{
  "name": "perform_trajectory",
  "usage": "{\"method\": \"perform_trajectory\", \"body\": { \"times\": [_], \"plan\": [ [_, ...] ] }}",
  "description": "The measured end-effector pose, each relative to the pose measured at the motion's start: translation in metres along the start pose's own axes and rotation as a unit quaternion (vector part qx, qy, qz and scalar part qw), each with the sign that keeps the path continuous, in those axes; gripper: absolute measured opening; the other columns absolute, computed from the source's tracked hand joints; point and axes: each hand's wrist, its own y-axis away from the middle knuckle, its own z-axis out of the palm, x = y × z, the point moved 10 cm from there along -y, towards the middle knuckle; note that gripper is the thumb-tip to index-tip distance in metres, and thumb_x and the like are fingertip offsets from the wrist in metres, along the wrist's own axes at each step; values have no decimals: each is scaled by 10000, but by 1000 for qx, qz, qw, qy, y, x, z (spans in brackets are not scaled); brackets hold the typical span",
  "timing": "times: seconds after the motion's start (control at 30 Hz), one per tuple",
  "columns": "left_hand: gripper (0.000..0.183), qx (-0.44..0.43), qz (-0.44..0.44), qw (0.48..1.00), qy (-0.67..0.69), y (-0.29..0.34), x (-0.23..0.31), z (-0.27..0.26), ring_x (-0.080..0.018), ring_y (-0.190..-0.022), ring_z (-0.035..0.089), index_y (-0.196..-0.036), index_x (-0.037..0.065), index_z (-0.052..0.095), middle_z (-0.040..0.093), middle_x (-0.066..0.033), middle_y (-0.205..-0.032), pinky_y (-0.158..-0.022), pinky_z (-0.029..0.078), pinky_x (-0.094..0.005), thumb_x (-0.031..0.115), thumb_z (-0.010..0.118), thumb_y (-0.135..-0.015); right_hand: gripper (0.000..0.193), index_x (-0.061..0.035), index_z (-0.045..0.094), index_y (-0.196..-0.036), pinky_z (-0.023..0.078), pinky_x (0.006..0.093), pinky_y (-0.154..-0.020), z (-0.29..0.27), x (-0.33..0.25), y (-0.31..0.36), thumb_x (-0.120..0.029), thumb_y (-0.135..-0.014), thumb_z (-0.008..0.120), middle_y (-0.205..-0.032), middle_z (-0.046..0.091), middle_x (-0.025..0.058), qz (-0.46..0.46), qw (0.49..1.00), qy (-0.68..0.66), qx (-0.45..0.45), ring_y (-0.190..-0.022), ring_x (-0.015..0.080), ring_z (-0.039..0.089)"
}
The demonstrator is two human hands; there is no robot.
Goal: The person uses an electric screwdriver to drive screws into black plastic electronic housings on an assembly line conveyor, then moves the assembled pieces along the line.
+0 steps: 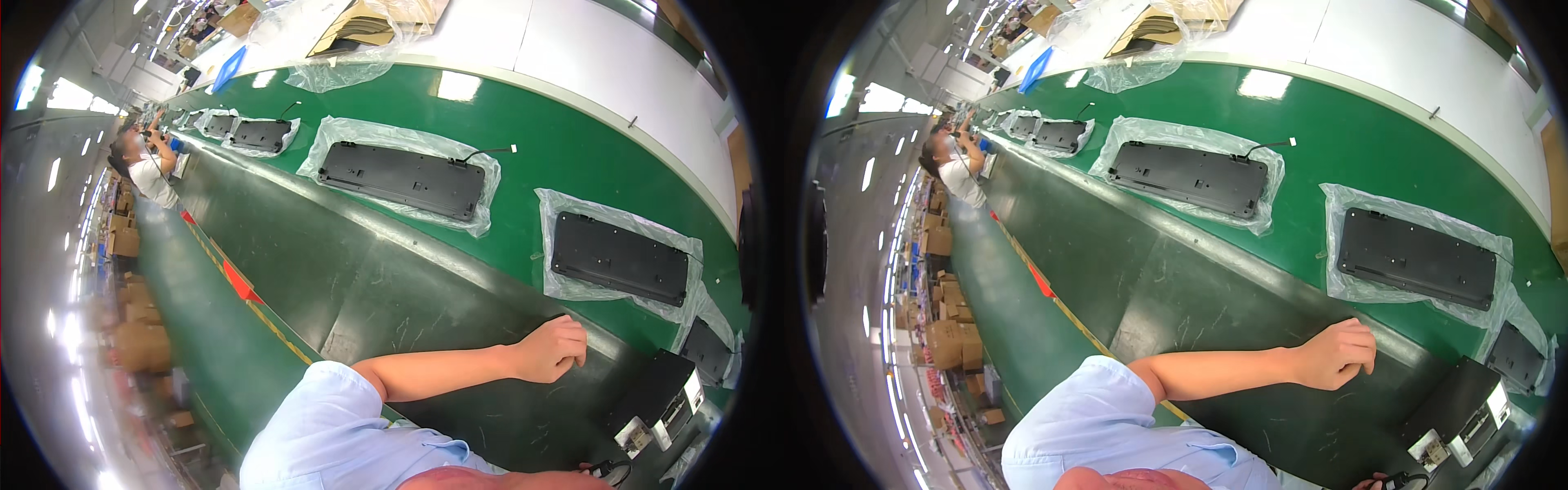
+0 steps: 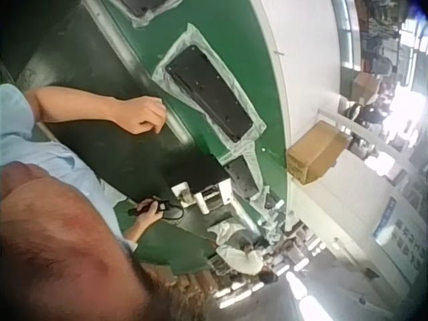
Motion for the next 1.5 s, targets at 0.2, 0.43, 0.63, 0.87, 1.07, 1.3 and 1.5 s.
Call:
{"method": "perform_trajectory", "body": {
  "times": [0.2,0.43,0.63,0.87,1.07,1.3,1.5],
  "plan": [
    [219,-9,-3,1000,-16,2,-4,-4,-239,-856,576,-789,85,638,584,-29,-846,-790,429,-383,-103,573,-698,179,30,582,-1103,472,376,-437,-8,16,15,-126,-1021,546,-692,629,150,205,965,-13,163,-451,206,521],
    [206,-12,-1,1000,-24,6,-3,-10,-241,-864,576,-792,86,645,583,-27,-845,-792,431,-386,-85,587,-694,182,41,578,-1099,489,374,-457,-2,25,20,-119,-1016,556,-702,632,154,249,956,-25,155,-469,211,535],
    [204,-8,5,1000,-15,11,-3,-17,-243,-863,586,-793,85,650,593,-26,-856,-814,438,-389,-83,603,-686,241,41,596,-1096,496,374,-456,5,24,21,-185,-1015,612,-708,639,146,193,970,-21,147,-473,209,545],
    [207,-2,6,1000,-1,15,-5,-25,-247,-858,591,-780,84,652,595,-28,-849,-838,437,-397,-94,602,-687,284,41,602,-1084,475,366,-445,20,19,15,-233,-1015,625,-712,638,138,177,974,-28,137,-477,200,542],
    [207,2,24,1000,-5,16,-5,-29,-244,-835,590,-766,90,653,599,-25,-826,-837,433,-388,-96,595,-695,236,40,602,-1077,468,356,-453,64,-30,3,-189,-1026,579,-735,639,140,-260,936,-28,-234,-498,187,537],
    [194,2,21,1000,-19,24,-10,-36,-216,-821,600,-739,114,660,622,3,-795,-820,425,-369,-61,576,-733,214,49,598,-1070,453,361,-449,35,19,19,-154,-1025,551,-707,619,124,173,968,-15,179,-485,190,519],
    [192,-8,20,999,-34,25,-17,-37,-214,-823,630,-724,121,678,673,13,-797,-831,437,-372,-22,551,-744,230,61,594,-1069,441,361,-436,46,13,15,-161,-1028,546,-672,599,118,173,968,11,184,-462,191,505]
  ]
}}
